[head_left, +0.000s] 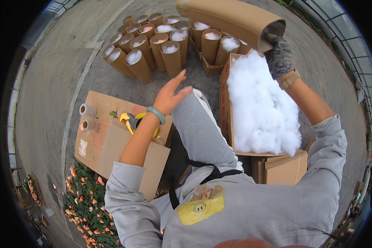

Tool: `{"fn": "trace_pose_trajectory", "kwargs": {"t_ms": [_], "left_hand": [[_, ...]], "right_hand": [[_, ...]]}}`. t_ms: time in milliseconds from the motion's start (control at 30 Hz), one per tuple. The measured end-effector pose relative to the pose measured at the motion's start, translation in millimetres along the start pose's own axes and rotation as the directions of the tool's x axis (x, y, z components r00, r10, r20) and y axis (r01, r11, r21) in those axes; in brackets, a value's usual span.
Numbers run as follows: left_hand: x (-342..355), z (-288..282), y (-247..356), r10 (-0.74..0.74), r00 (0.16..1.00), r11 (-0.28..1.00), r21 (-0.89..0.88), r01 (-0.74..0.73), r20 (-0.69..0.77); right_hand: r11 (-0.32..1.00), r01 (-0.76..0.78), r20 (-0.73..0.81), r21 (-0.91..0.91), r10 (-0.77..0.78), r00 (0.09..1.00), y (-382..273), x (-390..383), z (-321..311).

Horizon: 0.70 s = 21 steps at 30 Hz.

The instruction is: The person sits on the floor and repeatedly wraps artificial flowers with cotton and cardboard, then seals each bundle with a handheld tape dispenser. The wrapped bundles are placed into a nearby box.

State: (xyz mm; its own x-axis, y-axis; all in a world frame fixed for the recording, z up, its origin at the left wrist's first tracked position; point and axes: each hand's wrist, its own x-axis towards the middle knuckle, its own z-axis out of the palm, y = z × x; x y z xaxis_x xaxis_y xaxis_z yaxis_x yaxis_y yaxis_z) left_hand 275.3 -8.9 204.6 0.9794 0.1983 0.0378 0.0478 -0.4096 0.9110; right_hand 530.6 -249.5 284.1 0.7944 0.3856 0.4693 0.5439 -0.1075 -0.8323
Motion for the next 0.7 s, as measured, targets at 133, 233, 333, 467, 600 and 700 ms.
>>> {"fn": "trace_pose_trajectory", "kwargs": {"t_ms": [133,233,333,467,600,700], "left_hand": [[1.8,26.8,-29.3,0.148,0.989,0.926,0.355,-0.129,-0.028],[-0.9,25.5,-42.9,0.116,0.988,0.941,0.329,-0.078,-0.098],[3.4,18.2,-47.8,0.108,0.988,0.963,0.258,-0.076,-0.113],[15.5,14.4,-55.2,0.026,1.000,0.973,0.230,-0.022,-0.016],[28.0,15.8,-65.1,0.009,0.999,0.978,0.209,-0.016,0.033],[32.3,15.4,-66.8,-0.016,0.999,0.977,0.214,0.005,0.048]], "right_hand": [[0.898,-0.370,-0.187,0.238,0.416,0.890,78.0,107.4,-24.0],[0.850,-0.473,-0.216,0.230,0.519,0.827,166.3,171.3,-12.8],[0.830,-0.557,-0.237,-0.019,0.537,0.809,269.4,222.8,15.1],[0.583,-0.474,-0.190,-0.660,0.481,0.856,400.0,265.4,57.7],[0.005,0.037,0.035,-0.999,0.508,0.860,498.1,292.7,81.2],[-0.153,0.280,0.163,-0.948,0.523,0.836,532.5,315.9,77.5]]}}
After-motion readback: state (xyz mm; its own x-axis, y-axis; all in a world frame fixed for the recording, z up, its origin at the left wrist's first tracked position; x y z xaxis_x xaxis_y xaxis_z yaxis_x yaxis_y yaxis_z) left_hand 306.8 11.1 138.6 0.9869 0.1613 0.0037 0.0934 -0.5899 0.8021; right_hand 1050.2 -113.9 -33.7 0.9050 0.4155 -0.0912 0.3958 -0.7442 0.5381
